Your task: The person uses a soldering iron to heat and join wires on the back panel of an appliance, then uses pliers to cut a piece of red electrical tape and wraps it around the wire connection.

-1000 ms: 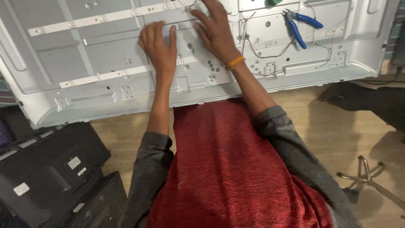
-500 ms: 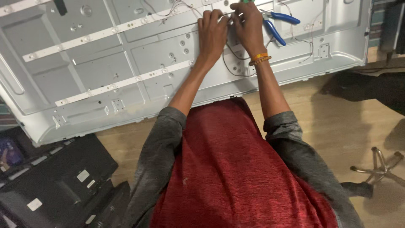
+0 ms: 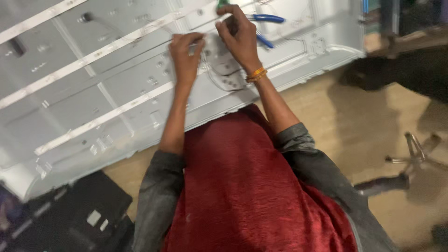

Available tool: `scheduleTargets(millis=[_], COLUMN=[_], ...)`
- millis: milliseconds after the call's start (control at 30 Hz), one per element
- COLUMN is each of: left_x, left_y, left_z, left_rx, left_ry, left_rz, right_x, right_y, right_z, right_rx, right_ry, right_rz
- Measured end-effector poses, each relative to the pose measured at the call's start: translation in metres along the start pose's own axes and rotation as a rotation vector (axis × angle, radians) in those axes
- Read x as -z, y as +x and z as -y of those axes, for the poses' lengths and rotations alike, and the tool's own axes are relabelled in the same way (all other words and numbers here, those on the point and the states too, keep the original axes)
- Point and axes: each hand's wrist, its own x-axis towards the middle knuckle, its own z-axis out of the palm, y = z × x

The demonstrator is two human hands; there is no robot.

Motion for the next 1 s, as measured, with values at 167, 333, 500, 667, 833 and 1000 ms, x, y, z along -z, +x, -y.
scheduleTargets(millis=[167, 333, 500, 667, 833, 1000], left_x=[-0.001, -0.011, -0.025, -0.035, -0.041, -0.046], left_y=[-0.013, -0.016, -0.013, -0.013, -0.014, -0.014], left_z=[0.009, 0.009, 0.008, 0.015, 0.019, 0.021], left_rx=[0.006, -0.032, -0.006, 0.012, -0.01, -0.007], left_ry=[0.211, 0.304, 0.275, 0.289, 0.329, 0.345], left_rz=[-0.002, -0.024, -0.069, -0.101, -0.128, -0.109], right_x=[0.157, 0.366, 0.385, 0.346, 0.351, 0.41], right_y=[0.012, 0.004, -0.011, -0.033, -0.071, -0.099], right_z=[-0.114, -0.169, -0.148, -0.113, -0.109, -0.135], right_rx=[-0.113, -0.077, 0.042, 0.157, 0.215, 0.209], right_ry=[0.638, 0.299, 0.165, 0.138, 0.053, -0.165], right_rz=[-0.808, -1.063, -1.051, -1.022, -1.048, -1.115])
